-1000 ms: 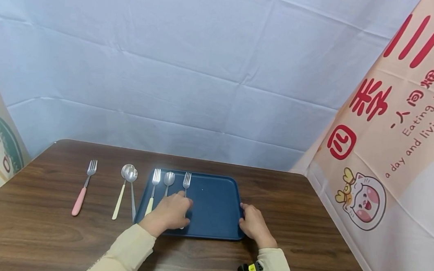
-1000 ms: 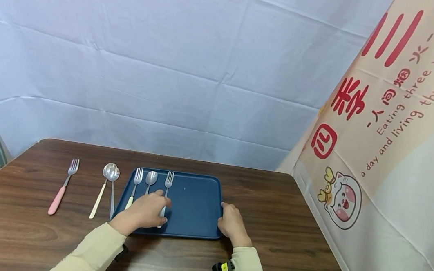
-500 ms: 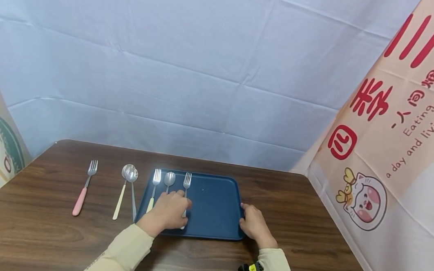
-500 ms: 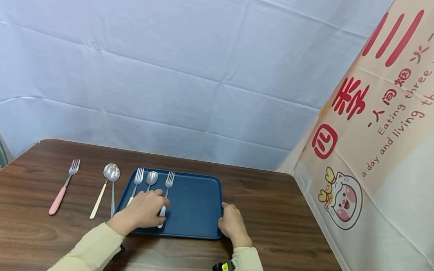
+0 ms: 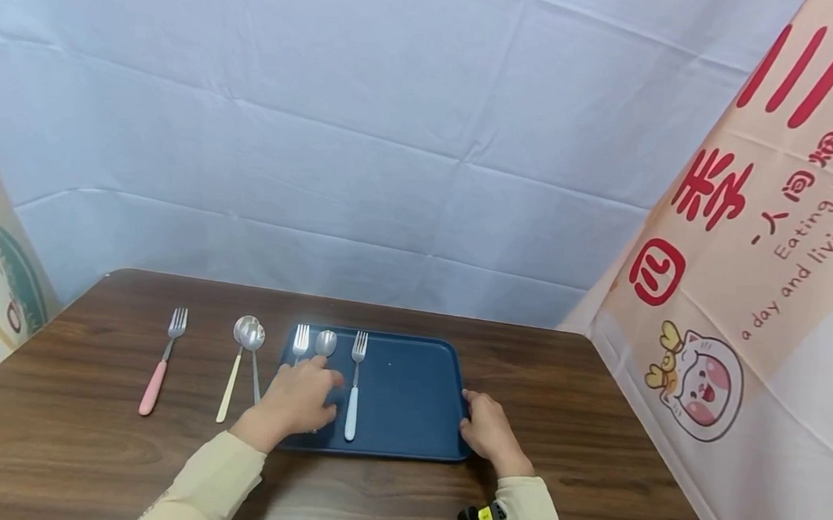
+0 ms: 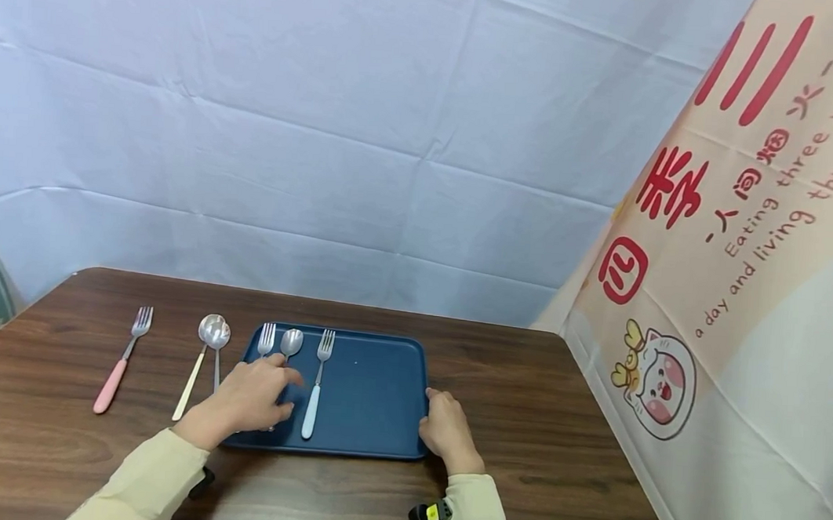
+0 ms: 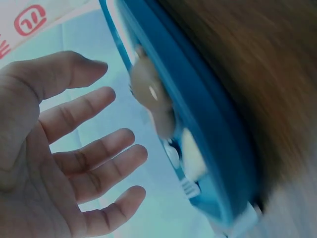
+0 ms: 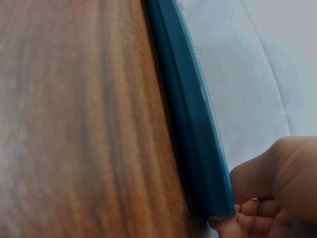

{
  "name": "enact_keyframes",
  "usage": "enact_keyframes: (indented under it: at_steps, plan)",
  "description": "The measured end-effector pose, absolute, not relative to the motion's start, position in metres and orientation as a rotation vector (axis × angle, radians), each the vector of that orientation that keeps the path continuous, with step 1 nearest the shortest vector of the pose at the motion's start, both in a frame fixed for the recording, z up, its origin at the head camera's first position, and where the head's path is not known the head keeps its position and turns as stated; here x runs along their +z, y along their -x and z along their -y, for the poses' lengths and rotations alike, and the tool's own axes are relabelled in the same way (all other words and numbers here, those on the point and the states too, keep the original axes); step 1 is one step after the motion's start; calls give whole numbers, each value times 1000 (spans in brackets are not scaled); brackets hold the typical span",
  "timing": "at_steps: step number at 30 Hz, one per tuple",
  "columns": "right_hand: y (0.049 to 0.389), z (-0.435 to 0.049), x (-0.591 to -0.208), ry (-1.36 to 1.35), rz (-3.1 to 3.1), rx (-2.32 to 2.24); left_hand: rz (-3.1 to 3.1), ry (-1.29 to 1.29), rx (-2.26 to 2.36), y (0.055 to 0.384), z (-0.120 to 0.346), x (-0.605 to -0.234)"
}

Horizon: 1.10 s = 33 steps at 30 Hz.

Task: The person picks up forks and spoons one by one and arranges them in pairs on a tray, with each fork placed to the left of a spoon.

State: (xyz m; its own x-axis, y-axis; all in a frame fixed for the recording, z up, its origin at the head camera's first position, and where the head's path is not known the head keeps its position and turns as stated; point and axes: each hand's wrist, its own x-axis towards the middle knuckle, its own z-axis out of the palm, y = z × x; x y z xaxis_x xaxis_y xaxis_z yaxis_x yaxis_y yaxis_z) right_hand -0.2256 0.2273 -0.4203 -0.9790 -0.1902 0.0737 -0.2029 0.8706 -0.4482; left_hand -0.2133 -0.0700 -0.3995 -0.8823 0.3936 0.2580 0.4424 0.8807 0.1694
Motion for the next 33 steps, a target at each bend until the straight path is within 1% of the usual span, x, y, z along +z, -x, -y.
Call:
enact_keyframes:
  at_steps: [18,26,33]
  plan:
    - [227,-227,-424,-324,3002,713,2770,508,-407,219,125,-404]
    - [227,-227,-425,-325,3001,709,2832,426,-436,220,144,-408]
    - [226,-227,-424,-318,3000,711,2884,450,-467,221,155,-413]
